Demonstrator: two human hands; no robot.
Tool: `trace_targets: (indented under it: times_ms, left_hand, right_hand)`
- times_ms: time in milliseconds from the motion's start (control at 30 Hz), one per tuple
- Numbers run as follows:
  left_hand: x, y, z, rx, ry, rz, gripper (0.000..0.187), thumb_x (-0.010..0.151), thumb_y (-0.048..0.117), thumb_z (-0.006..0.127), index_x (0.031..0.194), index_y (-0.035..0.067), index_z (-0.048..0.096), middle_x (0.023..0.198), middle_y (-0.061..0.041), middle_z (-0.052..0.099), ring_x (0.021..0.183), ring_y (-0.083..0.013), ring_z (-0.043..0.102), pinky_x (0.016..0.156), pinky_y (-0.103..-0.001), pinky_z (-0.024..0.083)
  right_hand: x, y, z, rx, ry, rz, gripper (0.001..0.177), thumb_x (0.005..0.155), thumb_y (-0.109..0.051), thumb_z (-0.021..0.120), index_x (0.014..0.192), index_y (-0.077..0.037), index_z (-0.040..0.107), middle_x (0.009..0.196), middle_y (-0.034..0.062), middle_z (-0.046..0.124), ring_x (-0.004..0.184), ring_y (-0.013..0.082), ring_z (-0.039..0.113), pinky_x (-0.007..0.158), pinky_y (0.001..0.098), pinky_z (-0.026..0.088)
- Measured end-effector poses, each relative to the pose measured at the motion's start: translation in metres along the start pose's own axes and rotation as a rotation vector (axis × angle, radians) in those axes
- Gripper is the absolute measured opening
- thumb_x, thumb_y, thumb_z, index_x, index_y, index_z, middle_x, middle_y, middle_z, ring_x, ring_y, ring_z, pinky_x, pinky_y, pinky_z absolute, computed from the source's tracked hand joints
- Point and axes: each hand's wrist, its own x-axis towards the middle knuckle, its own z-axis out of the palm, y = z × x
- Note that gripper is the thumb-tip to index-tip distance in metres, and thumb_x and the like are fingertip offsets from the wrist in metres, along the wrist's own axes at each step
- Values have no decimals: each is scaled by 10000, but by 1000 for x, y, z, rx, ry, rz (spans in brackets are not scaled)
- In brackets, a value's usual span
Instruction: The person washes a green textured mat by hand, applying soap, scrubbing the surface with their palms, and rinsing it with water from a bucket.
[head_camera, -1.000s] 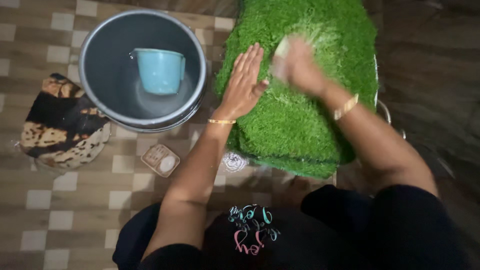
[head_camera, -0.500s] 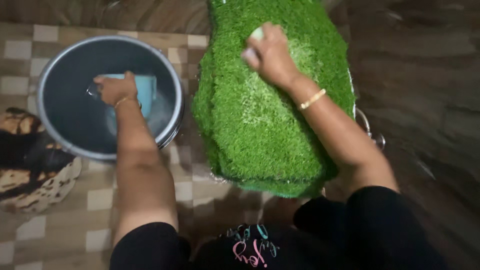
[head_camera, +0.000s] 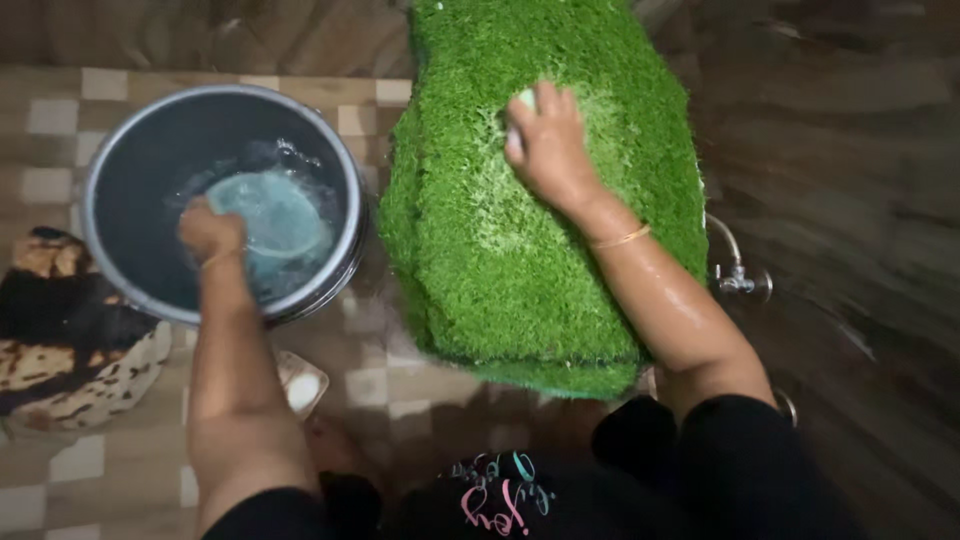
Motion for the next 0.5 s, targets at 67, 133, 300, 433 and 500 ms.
trace_targets:
  times_ms: [67, 133, 300, 433, 500]
  left_hand:
    - [15, 6, -37, -7, 15, -106, 257, 772, 141, 688, 994, 10, 689, 993, -281, 708, 962, -485, 669, 859, -534, 526]
    - [10, 33, -74, 29, 79, 106, 208, 734, 84, 670, 933, 33, 707, 962, -286, 701, 935, -508, 657, 828, -526, 529]
    - [-31, 169, -190, -108, 56, 507, 162, 719, 5, 615, 875, -5, 656, 888, -265, 679, 842, -474, 660, 779, -507, 527]
    - [-85, 276, -252, -130, 187, 809, 229, 640, -60, 599, 859, -36, 663, 863, -279, 659, 820, -480, 645, 717, -510, 518]
    - [-108, 316, -260, -252, 298, 967, 308, 626, -53, 614, 916, -25, 712, 818, -263, 684, 769, -468, 666, 637, -491, 534]
  right_hand:
    - [-13, -7, -3, 151, -90, -3, 120, 982, -174, 614, 1087, -118, 626, 1134, 129, 545, 1041, 290, 521, 905, 463, 505]
    - [-32, -31, -12, 551, -377, 14, 201, 1137, -250, 481, 1016, -112, 564, 1089, 94, 535, 975, 254, 545, 891, 422, 518]
    - [-90, -67, -50, 235, -224, -677, 303, 932, -415, 683, 894, -119, 634, 933, 121, 550, 898, 297, 546, 768, 480, 467]
    - [-89, -49, -45, 248, 25, -183, 258, 978, -384, 641, 962, -126, 635, 986, 144, 557, 918, 303, 540, 777, 465, 465]
    - [-95, -68, -24, 526, -9, 51, 242, 1046, -333, 601, 1013, -94, 590, 992, 114, 565, 921, 263, 549, 825, 450, 472]
